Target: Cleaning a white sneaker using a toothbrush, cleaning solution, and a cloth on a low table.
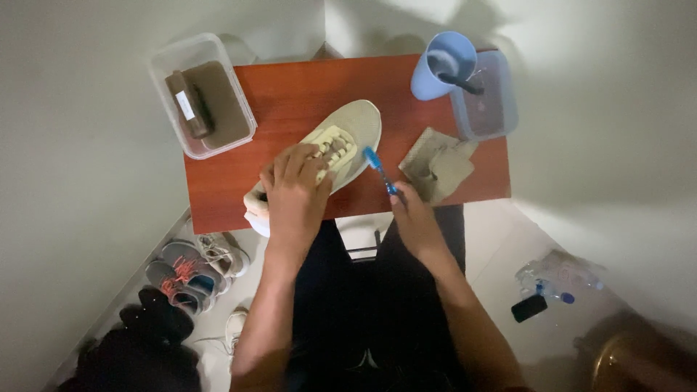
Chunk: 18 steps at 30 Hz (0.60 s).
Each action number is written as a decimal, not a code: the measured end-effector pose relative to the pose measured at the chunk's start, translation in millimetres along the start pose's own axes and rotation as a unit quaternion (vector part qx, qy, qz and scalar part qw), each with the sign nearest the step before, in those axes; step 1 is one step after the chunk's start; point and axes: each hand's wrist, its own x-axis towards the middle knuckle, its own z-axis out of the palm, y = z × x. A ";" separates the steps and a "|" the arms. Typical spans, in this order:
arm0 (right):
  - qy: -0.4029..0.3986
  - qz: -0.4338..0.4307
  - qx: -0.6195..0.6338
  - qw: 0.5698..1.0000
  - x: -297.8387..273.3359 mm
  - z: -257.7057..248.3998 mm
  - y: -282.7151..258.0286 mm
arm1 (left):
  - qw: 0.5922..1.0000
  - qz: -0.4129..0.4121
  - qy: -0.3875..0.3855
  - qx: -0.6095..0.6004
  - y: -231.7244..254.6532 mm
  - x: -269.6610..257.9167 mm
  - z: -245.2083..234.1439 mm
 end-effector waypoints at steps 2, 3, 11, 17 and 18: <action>0.021 -0.011 0.021 0.999 8.3 0.5 13.2 | 1.000 0.001 -0.008 0.006 4.4 -0.2 -8.1; 0.045 -0.022 0.042 0.998 12.0 0.5 20.3 | 1.000 0.004 -0.016 0.010 7.1 -0.3 -11.9; -0.015 0.022 0.101 0.995 9.2 9.3 18.2 | 0.987 -0.004 -0.116 0.110 -10.1 -2.5 -57.5; -0.016 0.032 0.143 0.989 9.2 21.6 31.9 | 0.951 -0.162 -0.261 0.027 -44.5 -17.9 -69.8; -0.020 0.037 0.147 0.988 8.0 24.4 34.3 | 0.937 -0.213 -0.276 0.006 -49.4 -23.0 -67.6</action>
